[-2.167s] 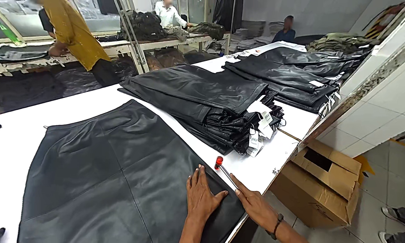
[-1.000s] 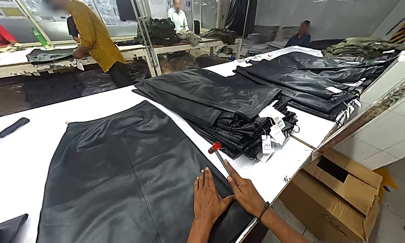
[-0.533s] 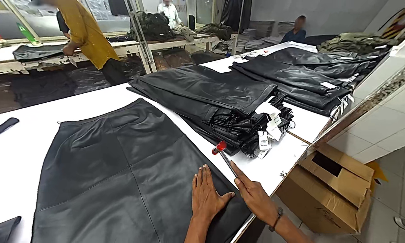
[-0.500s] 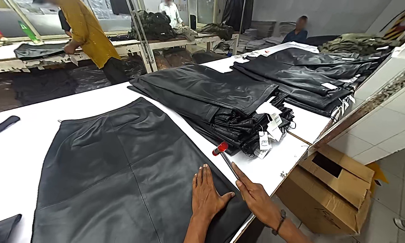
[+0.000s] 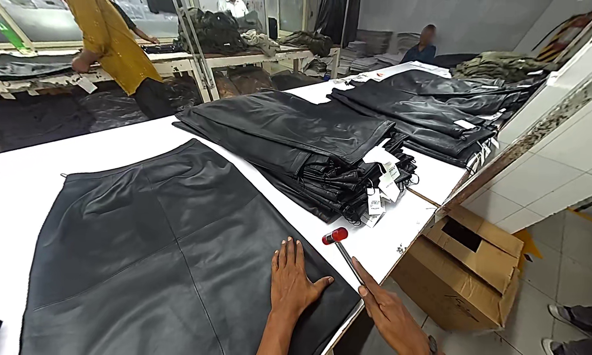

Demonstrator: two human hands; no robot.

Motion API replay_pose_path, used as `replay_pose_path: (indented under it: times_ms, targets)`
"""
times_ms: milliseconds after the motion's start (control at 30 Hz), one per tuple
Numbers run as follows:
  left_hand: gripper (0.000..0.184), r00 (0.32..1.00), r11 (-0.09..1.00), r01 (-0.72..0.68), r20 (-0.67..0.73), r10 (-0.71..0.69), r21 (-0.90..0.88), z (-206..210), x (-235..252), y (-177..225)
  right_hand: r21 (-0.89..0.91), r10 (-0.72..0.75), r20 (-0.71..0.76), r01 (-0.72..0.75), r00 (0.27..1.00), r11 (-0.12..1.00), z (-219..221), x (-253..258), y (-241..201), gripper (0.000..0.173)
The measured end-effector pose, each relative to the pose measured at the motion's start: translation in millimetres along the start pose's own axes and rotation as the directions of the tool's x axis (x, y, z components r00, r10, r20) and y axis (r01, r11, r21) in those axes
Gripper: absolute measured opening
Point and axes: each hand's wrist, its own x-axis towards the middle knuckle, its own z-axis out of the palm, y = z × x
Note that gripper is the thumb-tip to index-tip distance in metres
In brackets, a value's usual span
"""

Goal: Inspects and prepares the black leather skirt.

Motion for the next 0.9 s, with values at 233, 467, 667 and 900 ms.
replay_pose_path:
  times_ms: [233, 467, 667, 900]
  targets:
    - [0.127, 0.998, 1.000, 0.005, 0.062, -0.006, 0.018, -4, 1, 1, 0.032, 0.049, 0.049, -0.050, 0.998, 0.998, -14, -23, 9, 0.053]
    - [0.126, 0.999, 1.000, -0.010, 0.039, 0.009, 0.024, -3, 2, 1, 0.061, 0.121, 0.135, -0.130, 0.983, 0.990, -28, -43, 11, 0.054]
    - [0.126, 1.000, 0.999, -0.018, 0.024, 0.017, 0.031, -1, 1, 1, -0.003, 0.150, 0.238, -0.153, 0.960, 0.988, -38, -67, 9, 0.053]
    - [0.125, 1.000, 0.998, -0.027, -0.012, 0.027, 0.051, 2, 0, 0, 0.020, 0.139, 0.194, -0.145, 0.971, 0.989, -43, -92, 4, 0.052]
